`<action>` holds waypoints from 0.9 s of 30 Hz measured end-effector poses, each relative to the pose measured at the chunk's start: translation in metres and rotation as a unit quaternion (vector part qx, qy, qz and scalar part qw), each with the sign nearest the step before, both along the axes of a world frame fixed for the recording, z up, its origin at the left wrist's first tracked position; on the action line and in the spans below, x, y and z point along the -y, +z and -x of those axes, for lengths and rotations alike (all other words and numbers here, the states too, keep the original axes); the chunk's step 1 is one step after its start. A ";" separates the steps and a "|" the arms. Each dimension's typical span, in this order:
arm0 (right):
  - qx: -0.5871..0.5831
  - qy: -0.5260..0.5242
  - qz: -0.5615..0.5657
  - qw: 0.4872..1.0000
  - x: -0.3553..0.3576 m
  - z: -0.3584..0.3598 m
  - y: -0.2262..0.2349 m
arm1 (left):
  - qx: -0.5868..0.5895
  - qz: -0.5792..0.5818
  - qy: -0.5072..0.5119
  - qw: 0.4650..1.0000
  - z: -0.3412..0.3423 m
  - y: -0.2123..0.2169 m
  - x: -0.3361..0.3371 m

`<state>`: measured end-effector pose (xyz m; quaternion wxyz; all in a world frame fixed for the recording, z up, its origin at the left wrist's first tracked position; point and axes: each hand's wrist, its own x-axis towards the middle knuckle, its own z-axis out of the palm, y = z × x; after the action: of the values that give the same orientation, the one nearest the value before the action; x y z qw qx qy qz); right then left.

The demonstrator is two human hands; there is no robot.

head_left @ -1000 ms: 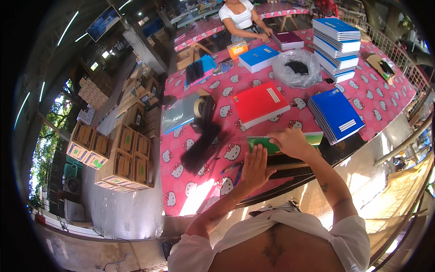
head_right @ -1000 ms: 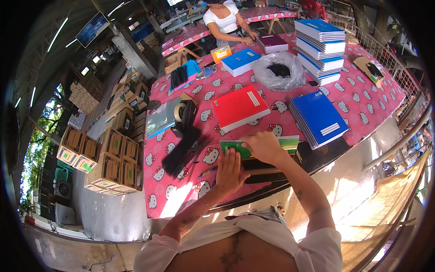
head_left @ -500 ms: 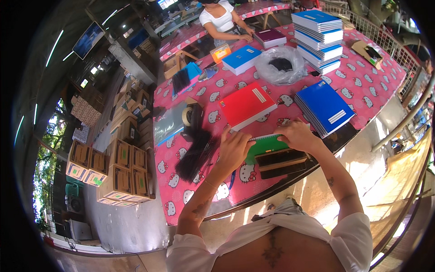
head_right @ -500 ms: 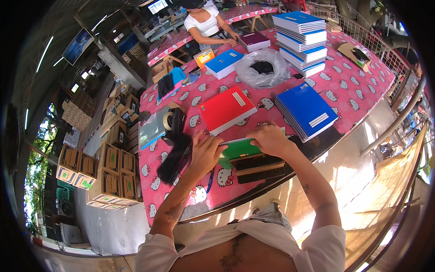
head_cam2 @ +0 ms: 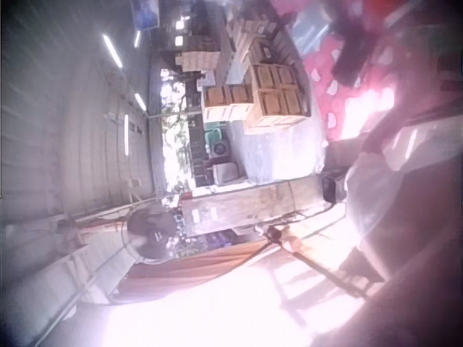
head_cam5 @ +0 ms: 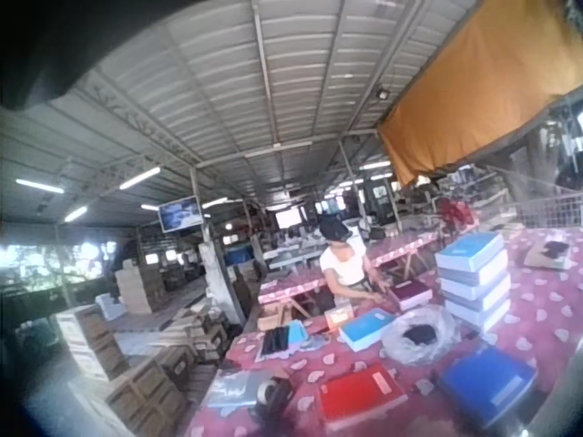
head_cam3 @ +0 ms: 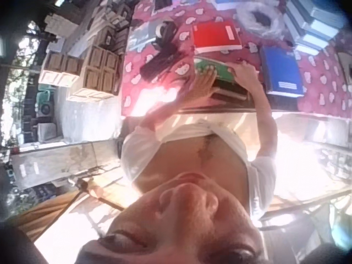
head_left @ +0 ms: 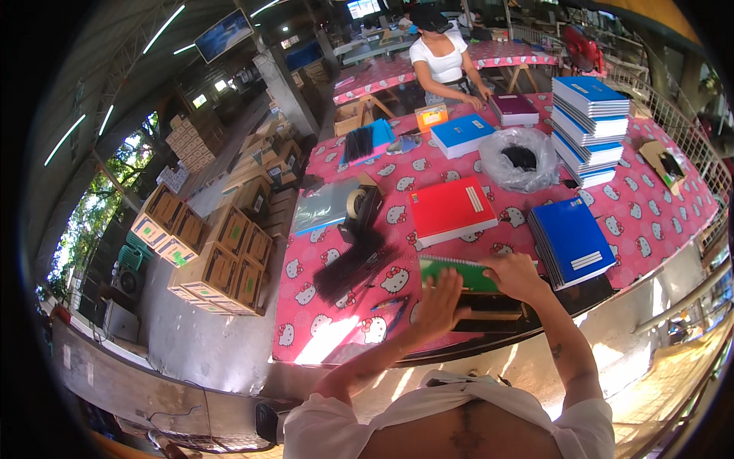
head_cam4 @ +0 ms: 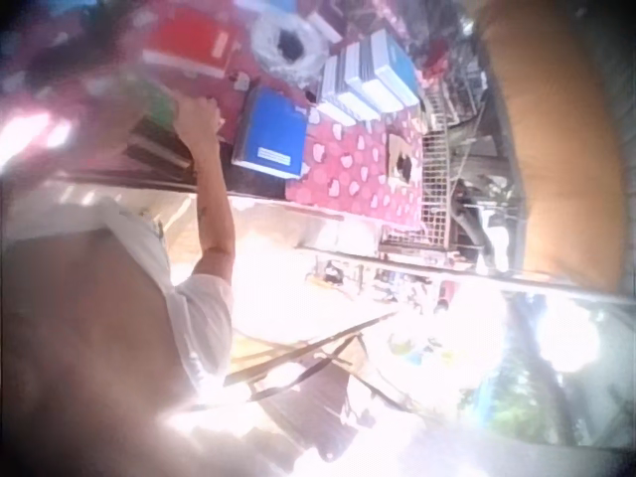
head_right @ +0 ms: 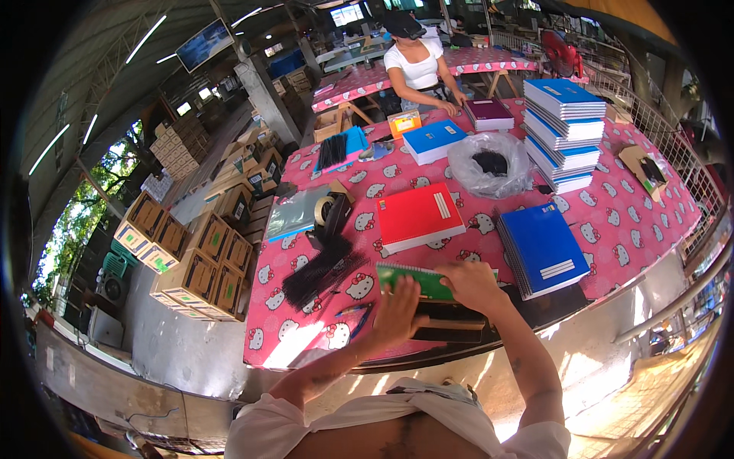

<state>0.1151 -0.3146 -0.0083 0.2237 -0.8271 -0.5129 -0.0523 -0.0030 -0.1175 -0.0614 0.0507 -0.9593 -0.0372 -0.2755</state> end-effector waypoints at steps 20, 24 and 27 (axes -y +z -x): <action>-0.103 0.021 -0.287 0.952 0.061 -0.010 -0.002 | -0.001 -0.002 -0.060 0.998 0.020 0.020 0.042; -0.519 0.112 -0.251 0.810 0.065 -0.032 -0.073 | -0.085 0.073 -0.156 0.981 -0.013 0.055 0.020; -0.555 0.075 -0.241 0.792 0.059 -0.030 -0.086 | -0.190 0.114 -0.181 0.958 -0.017 0.057 0.029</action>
<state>0.1451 -0.3737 -0.0946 0.6654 -0.5923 -0.3314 0.3109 0.0137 -0.1461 -0.0040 -0.1037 -0.9840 0.1160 -0.0867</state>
